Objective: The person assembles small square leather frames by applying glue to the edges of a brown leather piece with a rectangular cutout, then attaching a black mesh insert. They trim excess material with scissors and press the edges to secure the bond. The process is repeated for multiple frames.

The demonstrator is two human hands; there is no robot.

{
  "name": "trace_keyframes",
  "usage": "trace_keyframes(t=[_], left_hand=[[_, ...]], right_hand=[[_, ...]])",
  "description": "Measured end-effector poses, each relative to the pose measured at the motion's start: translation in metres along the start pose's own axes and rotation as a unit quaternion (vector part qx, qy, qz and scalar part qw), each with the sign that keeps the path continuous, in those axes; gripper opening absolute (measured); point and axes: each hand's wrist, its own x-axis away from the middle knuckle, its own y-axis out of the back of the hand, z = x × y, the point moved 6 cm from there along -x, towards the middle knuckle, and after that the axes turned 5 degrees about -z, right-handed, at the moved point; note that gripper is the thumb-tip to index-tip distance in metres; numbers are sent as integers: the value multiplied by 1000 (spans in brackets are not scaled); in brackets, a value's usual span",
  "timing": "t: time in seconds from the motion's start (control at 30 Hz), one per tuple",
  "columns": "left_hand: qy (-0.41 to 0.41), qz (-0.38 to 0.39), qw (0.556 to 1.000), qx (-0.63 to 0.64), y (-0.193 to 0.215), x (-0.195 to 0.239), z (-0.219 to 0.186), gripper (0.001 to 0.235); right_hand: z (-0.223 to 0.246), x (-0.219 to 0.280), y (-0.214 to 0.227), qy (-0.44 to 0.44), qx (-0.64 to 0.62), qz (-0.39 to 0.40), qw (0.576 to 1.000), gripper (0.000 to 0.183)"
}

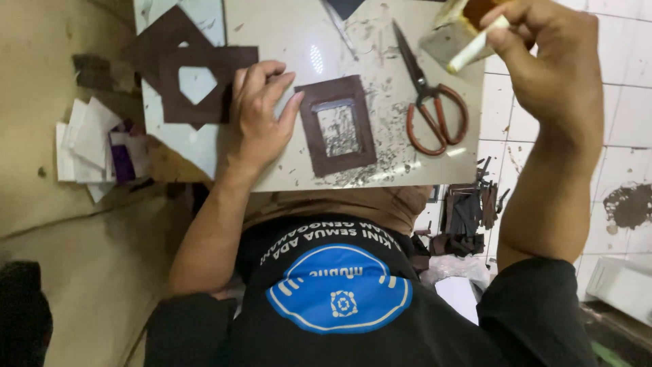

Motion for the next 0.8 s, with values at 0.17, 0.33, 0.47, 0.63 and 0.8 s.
trace_keyframes(t=[0.17,0.33,0.47,0.63,0.8], left_hand=[[-4,-9,1000,0,2,2,1,31],[-11,-9,1000,25,10,-3,-8,28],[-18,-6,1000,18,14,-5,-10,31],[-19,-1,999,33,16,-7,-12,29],[-23,-11,999,26,14,-7,-10,28]], right_hand=[[129,27,-26,14,-118,33,992,20],[137,22,-78,187,-67,7,980,20],[123,4,-124,172,-75,21,982,12],[95,-1,-159,106,-94,43,989,21],[92,-2,-167,131,-76,38,988,20]])
